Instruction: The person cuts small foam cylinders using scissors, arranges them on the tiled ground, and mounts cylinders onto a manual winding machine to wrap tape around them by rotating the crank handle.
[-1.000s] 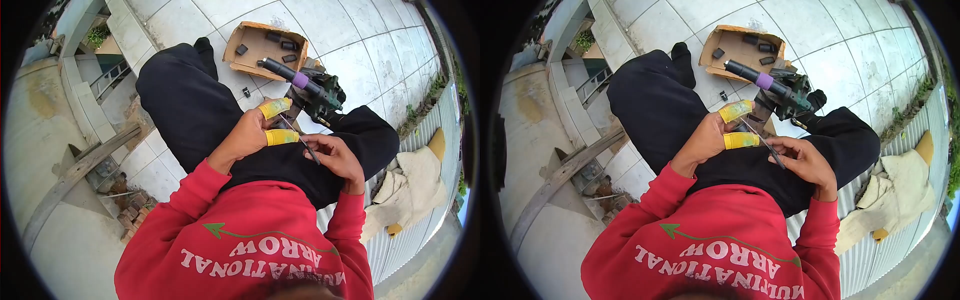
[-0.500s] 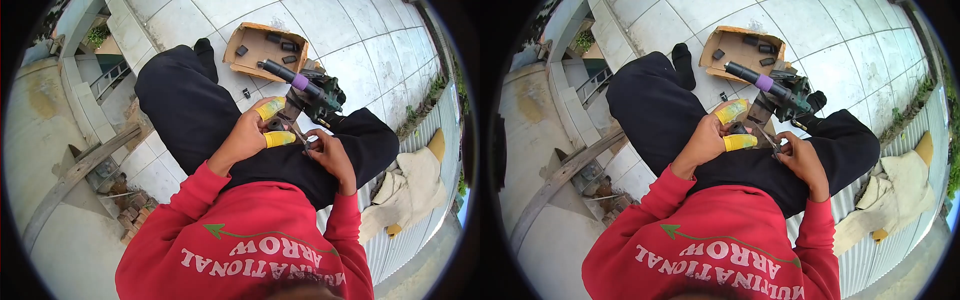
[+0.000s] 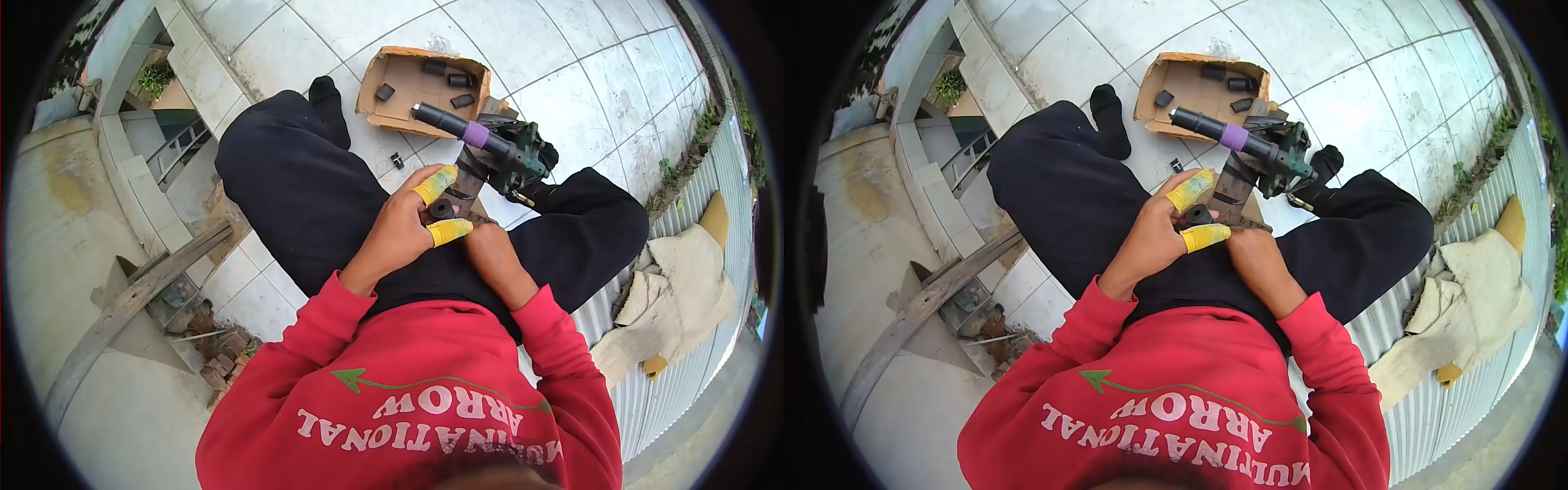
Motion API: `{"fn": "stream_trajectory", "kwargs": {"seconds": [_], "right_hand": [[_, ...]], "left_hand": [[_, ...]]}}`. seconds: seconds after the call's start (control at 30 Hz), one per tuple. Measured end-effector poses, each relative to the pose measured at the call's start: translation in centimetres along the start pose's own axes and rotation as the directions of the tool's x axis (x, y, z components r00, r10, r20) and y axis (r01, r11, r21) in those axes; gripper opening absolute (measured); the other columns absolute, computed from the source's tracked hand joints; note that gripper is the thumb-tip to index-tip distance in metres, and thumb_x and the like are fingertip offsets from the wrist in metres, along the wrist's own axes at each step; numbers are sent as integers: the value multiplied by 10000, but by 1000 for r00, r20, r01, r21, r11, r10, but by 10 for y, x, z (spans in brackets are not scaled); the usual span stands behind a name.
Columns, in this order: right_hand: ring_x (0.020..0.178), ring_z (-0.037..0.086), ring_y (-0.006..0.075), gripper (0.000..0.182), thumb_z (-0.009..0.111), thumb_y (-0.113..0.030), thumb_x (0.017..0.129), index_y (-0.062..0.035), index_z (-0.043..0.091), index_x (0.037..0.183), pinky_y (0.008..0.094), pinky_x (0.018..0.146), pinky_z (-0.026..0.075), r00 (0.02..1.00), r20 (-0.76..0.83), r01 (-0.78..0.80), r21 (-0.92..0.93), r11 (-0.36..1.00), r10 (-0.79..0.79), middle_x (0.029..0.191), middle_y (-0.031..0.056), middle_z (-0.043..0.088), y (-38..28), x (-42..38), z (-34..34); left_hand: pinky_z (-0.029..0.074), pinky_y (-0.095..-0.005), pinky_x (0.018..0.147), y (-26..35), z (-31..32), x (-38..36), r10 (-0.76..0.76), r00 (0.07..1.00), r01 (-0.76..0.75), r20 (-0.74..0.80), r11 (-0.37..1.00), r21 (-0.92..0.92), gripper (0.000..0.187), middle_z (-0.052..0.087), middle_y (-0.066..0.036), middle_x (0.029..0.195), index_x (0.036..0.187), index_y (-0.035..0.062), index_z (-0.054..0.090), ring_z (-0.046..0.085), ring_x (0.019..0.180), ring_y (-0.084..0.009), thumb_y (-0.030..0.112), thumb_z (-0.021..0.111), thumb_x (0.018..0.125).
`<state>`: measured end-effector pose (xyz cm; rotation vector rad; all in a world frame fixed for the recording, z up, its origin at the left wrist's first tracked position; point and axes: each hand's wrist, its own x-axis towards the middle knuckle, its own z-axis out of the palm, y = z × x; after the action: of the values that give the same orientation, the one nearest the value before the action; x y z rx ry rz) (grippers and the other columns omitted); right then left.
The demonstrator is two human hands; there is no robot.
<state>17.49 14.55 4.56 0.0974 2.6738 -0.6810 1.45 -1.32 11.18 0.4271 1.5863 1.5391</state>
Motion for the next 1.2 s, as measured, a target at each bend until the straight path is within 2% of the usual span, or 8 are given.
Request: {"fn": "stream_trajectory", "kwargs": {"seconds": [0.37,0.43,0.5,0.57,0.63,0.77,0.97,1.2], "right_hand": [[830,743,343,160,671,-67,952,-27,737,1091,407,706,597,926,-316,-66,402,913,206,964,211,720,-2,15,-36],[849,757,265,233,661,-167,1029,-7,725,1186,345,728,599,900,-155,-254,572,780,407,993,172,755,-3,25,-55],[876,754,193,323,605,-275,1095,-8,716,1240,300,749,596,902,125,-263,918,297,413,1008,112,766,-11,36,-62],[957,739,158,390,558,-327,1124,9,716,1244,281,781,596,911,38,-183,929,322,410,1061,80,761,-29,47,-66],[1015,725,153,384,564,-305,1122,29,710,1243,283,845,588,871,79,-82,996,-15,484,1096,96,761,-38,61,-70],[1050,714,152,282,645,-199,1078,37,732,1205,291,947,559,894,-129,92,990,106,429,1097,103,765,-34,82,-67],[853,739,133,256,659,-152,1065,52,748,1193,258,775,587,863,-200,108,970,217,463,930,82,771,-28,76,-102],[778,696,107,267,622,-150,1084,72,739,1173,254,743,559,849,-305,74,877,475,431,830,58,728,-15,78,-144]], "left_hand": [[567,-290,900,0,-2,-7,-20,1000,20,-11,1000,-18,693,602,-88,1388,1461,-40,540,667,1054,-115,38,861,852],[569,-297,892,7,-2,-8,-32,999,32,-18,999,-18,670,596,-85,1414,1444,-43,559,677,1051,-129,45,859,852],[570,-321,915,15,-2,-7,47,998,-39,-31,974,222,637,598,-83,1446,1416,-38,592,700,1073,-186,75,855,847],[565,-332,933,14,0,-5,80,997,-72,-23,970,232,647,599,-90,1450,1418,-29,594,703,1085,-220,89,858,840],[560,-343,952,14,0,-4,115,993,-105,-25,963,249,656,601,-97,1454,1421,-19,596,706,1098,-254,104,860,834],[549,-359,961,9,1,-8,53,998,-39,-29,933,358,655,580,-103,1477,1418,-22,597,693,1107,-303,119,856,833],[530,-356,982,-8,3,-5,120,992,-127,41,961,244,594,608,-122,1412,1425,-38,591,672,1139,-279,100,811,890],[525,-277,840,-15,7,12,-308,949,254,-73,879,-403,405,656,-34,1219,1476,69,569,630,961,-114,112,611,1076]]}}
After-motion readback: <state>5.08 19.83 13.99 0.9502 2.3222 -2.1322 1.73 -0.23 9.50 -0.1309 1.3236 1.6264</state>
